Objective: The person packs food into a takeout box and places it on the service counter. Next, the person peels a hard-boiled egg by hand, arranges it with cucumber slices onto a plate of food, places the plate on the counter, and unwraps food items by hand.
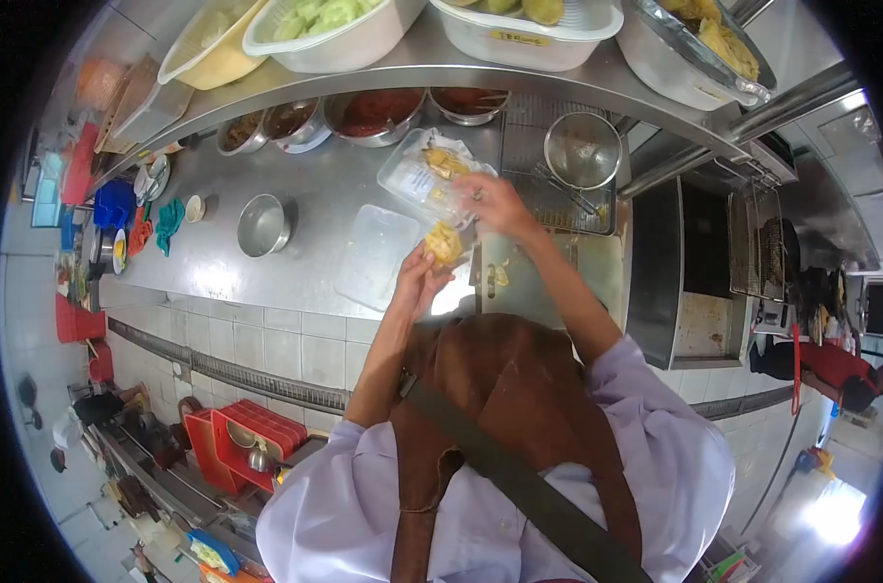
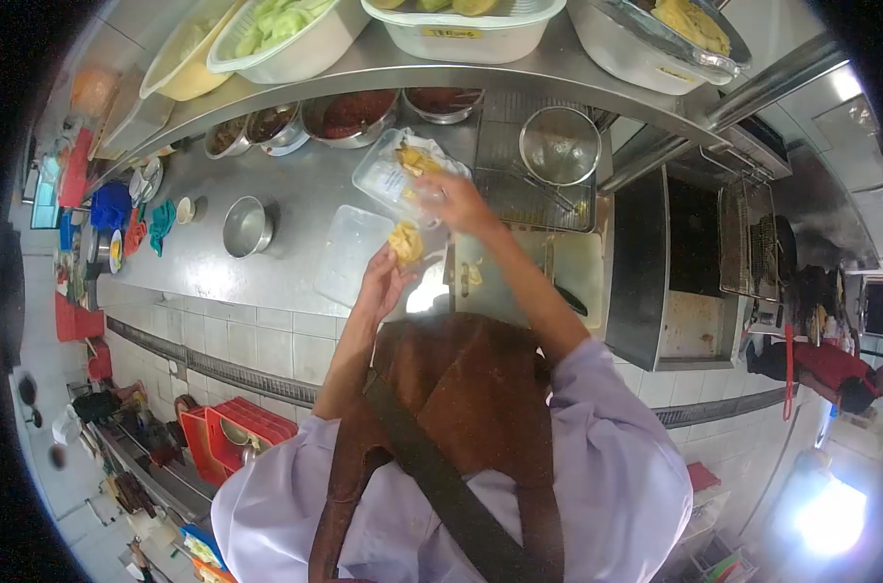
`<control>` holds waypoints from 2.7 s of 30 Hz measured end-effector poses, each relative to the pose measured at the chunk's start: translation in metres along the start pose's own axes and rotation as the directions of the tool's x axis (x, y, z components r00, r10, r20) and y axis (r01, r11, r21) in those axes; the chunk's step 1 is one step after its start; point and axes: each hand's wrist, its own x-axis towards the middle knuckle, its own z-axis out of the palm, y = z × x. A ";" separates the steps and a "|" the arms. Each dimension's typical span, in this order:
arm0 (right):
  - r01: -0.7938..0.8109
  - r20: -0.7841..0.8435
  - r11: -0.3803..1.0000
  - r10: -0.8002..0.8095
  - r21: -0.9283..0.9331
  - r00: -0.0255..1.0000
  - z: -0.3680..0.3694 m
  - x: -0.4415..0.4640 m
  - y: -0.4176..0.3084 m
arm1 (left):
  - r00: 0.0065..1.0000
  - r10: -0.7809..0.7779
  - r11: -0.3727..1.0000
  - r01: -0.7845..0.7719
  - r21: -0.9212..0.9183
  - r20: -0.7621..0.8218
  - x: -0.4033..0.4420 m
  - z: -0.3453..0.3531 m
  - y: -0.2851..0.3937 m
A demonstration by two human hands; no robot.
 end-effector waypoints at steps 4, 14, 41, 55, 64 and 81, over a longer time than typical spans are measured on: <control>-0.030 -0.109 0.854 -0.031 -0.519 0.994 0.042 0.090 0.066 | 0.991 -0.135 0.986 0.136 0.093 -0.018 -0.010 -0.014 0.001; -0.184 -0.084 0.630 0.185 -0.755 0.979 0.040 0.114 0.078 | 0.921 0.128 0.057 -0.377 0.924 0.368 0.076 0.024 -0.094; -0.181 0.032 0.941 0.198 -0.285 0.980 0.023 0.124 0.116 | 0.780 0.626 0.222 -0.208 0.953 0.024 0.140 -0.031 0.033; 0.056 0.098 0.476 0.063 -0.878 0.993 0.028 0.109 0.100 | 0.979 0.173 -0.699 0.045 0.714 0.107 0.216 -0.065 0.077; -0.002 0.077 0.391 0.188 -0.920 0.979 0.037 0.118 0.094 | 0.980 0.199 -0.716 0.135 0.685 0.016 0.230 -0.049 0.073; -0.062 -0.109 0.582 -0.046 -0.811 0.993 0.038 0.110 0.098 | 0.916 0.382 -0.566 0.127 0.815 0.123 0.221 -0.048 0.078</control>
